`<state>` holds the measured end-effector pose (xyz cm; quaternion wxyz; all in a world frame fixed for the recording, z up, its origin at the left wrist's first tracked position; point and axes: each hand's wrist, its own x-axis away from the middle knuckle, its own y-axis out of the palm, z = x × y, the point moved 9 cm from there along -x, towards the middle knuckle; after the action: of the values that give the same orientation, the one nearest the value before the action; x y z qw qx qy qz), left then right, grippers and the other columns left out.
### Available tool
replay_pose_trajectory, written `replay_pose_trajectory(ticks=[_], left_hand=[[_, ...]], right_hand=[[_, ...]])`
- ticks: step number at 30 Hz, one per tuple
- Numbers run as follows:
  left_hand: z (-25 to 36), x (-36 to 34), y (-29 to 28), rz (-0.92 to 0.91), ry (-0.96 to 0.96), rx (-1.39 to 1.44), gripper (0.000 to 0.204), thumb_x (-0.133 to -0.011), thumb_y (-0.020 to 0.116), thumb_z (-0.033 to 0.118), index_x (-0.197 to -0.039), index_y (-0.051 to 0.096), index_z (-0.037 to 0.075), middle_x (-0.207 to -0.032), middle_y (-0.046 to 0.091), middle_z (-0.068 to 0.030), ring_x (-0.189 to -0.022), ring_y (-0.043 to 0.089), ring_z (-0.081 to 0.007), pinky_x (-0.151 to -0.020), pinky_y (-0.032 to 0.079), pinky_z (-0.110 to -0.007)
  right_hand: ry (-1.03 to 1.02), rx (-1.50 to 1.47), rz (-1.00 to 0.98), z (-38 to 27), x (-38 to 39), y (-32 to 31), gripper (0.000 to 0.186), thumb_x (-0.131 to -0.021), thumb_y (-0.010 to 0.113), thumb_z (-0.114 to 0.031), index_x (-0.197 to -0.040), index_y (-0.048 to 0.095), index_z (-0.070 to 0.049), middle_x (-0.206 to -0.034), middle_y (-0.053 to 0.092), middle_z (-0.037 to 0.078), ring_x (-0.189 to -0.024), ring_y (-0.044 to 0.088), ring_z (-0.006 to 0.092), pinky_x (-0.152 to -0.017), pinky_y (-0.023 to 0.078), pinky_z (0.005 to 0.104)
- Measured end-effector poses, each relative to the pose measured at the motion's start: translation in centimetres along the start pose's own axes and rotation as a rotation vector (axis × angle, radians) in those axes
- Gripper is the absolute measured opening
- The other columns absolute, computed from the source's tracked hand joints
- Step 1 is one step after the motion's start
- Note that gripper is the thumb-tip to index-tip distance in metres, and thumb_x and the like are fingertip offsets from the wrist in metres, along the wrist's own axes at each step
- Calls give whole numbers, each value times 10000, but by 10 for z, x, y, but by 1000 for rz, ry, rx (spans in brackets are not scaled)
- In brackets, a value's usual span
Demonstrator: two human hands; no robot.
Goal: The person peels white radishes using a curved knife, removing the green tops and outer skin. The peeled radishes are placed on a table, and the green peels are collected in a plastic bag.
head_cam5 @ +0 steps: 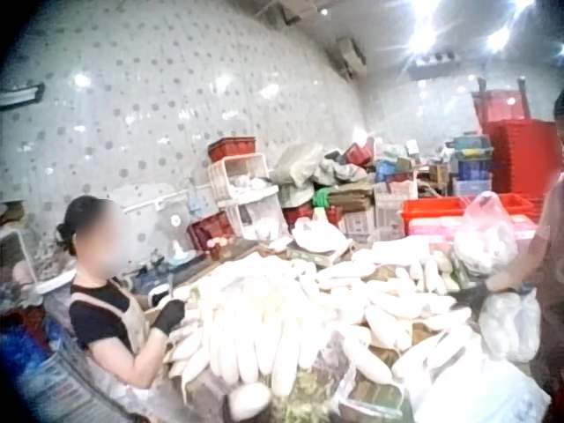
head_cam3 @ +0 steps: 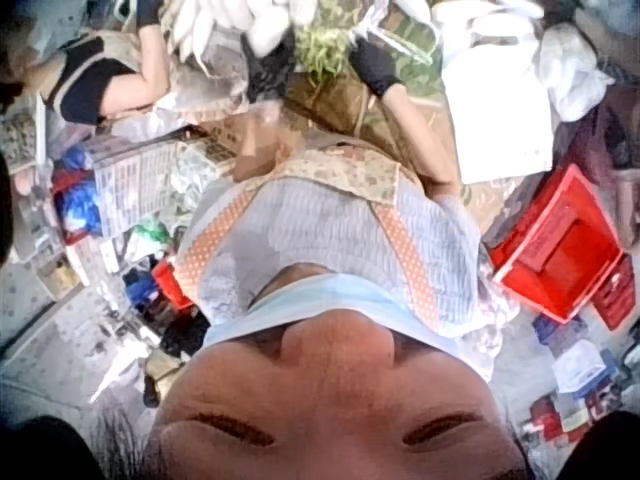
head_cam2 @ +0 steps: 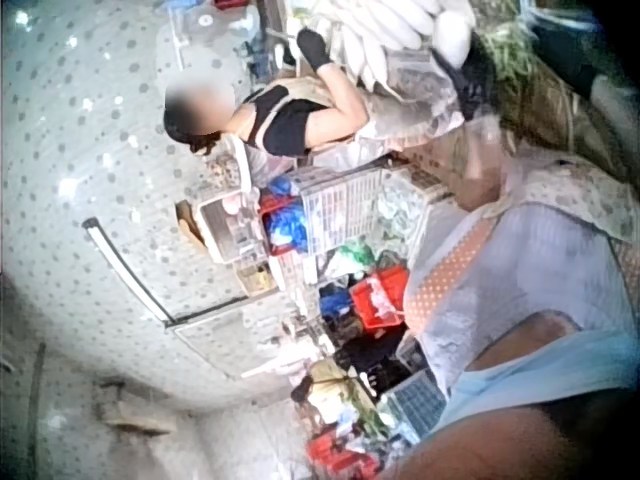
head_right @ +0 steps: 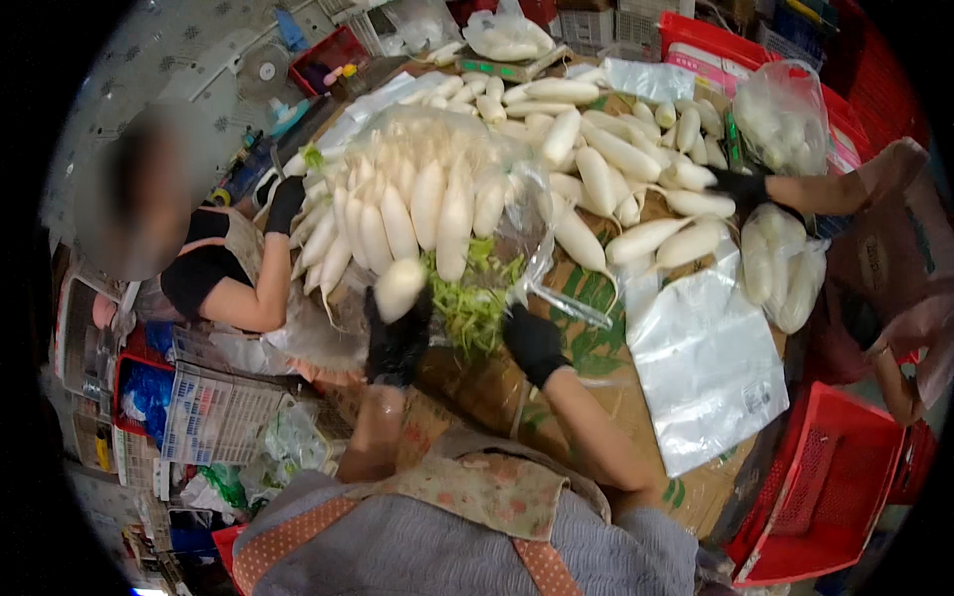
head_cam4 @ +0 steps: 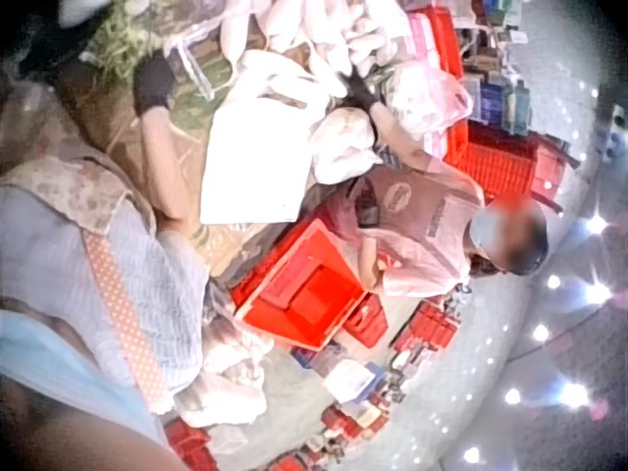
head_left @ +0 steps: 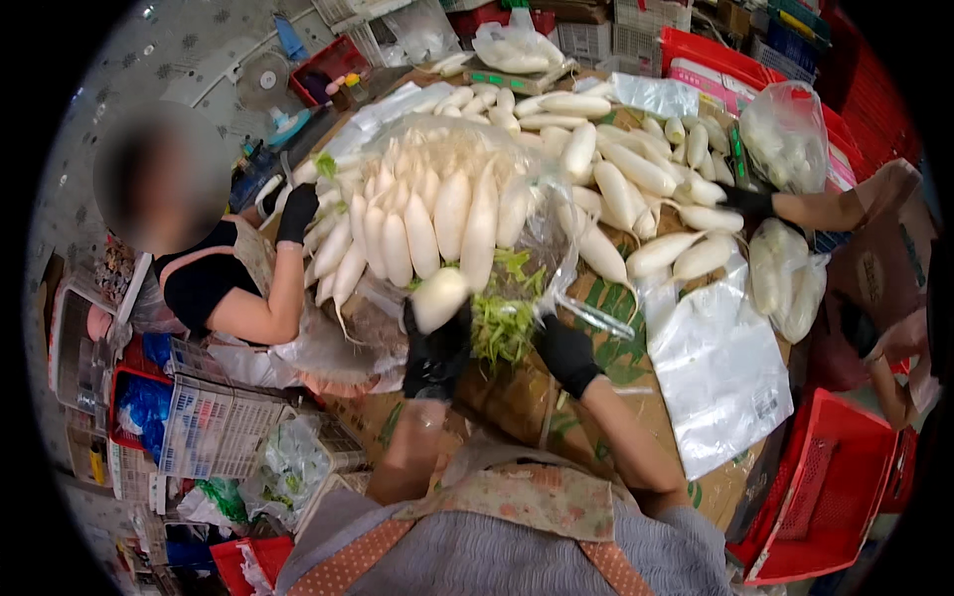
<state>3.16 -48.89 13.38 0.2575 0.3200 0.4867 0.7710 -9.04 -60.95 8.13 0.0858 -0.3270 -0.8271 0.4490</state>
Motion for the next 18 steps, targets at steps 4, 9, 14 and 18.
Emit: replay_pose_trajectory(ticks=[4,9,14,18], left_hand=[[12,-7,5,-112,-197,356,462,-833,512,325,-1185,381,56,-1165,456,-111,-1053,452,-233,-903,394,-363],[-6,-19,-35,-3,-169,-690,526,-834,505,337,-1251,326,72,-1167,456,-89,-1071,447,-257,-864,410,-386],[-52,-6,28,-506,185,-1476,486,-829,541,243,-1228,363,31,-1115,473,-135,-1042,453,-241,-873,379,-345],[-69,-33,-5,-632,542,-2337,509,-786,584,210,-1251,393,132,-1168,440,-173,-1127,374,-318,-933,324,-397]], right_hand=[[224,-504,-463,23,23,23,346,-831,512,-288,-1071,500,-39,-725,599,104,-482,548,169,-458,442,286],[175,-1093,-232,-41,0,-40,498,-768,628,-238,-1193,438,-62,-732,583,77,-512,499,85,-441,404,238],[465,-1486,-90,9,29,-30,310,-728,678,-168,-954,518,-29,-705,555,20,-486,473,60,-431,385,213],[536,-1443,362,100,20,-54,231,-777,626,-195,-945,540,-60,-526,497,-4,-359,437,99,-351,343,226]])
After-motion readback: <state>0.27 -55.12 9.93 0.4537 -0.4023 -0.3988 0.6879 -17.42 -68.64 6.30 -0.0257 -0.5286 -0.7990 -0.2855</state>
